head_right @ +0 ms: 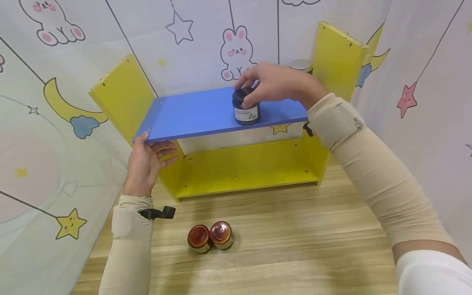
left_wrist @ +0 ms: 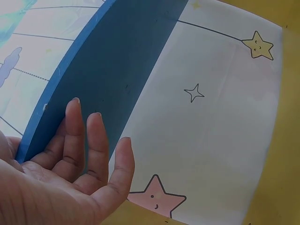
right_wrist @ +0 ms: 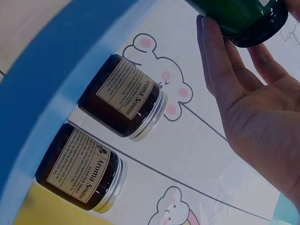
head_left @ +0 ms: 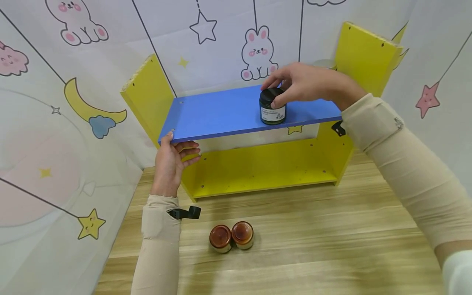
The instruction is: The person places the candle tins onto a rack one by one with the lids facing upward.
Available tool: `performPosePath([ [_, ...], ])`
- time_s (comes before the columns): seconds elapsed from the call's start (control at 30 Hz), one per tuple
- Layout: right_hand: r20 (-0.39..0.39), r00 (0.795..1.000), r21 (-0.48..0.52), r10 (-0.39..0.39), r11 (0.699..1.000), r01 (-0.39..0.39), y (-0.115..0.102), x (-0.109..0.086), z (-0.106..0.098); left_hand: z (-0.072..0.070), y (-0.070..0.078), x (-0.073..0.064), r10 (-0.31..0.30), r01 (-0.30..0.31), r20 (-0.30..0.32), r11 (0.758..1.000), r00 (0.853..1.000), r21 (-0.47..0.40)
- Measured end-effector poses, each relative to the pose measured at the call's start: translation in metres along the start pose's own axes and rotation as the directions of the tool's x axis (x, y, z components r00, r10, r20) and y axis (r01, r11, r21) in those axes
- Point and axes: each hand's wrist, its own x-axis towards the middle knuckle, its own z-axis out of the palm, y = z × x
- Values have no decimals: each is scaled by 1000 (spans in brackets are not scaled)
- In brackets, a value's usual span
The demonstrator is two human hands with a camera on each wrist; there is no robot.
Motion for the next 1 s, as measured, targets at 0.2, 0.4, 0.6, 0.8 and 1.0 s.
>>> performPosePath([
  [0.2,28,1000,-53,6,999,-5,-2,6,-7,0,0,0,1,-1,3,1000,1000,0],
  [0.4,66,998,-103,22,995,-15,-5,16,-15,0,0,0,1,-1,1,1000,1000,-4],
  [0.6,65,996,-124,64,991,-55,-7,25,-18,0,0,-1,-5,5,0,1000,1000,0],
  [0.8,97,993,-161,62,986,-46,-8,36,-24,0,-1,-1,-1,1,3,1000,1000,-1],
  [1.0,95,994,-165,54,985,-38,-8,42,-25,-1,-1,0,2,-2,2,1000,1000,0],
])
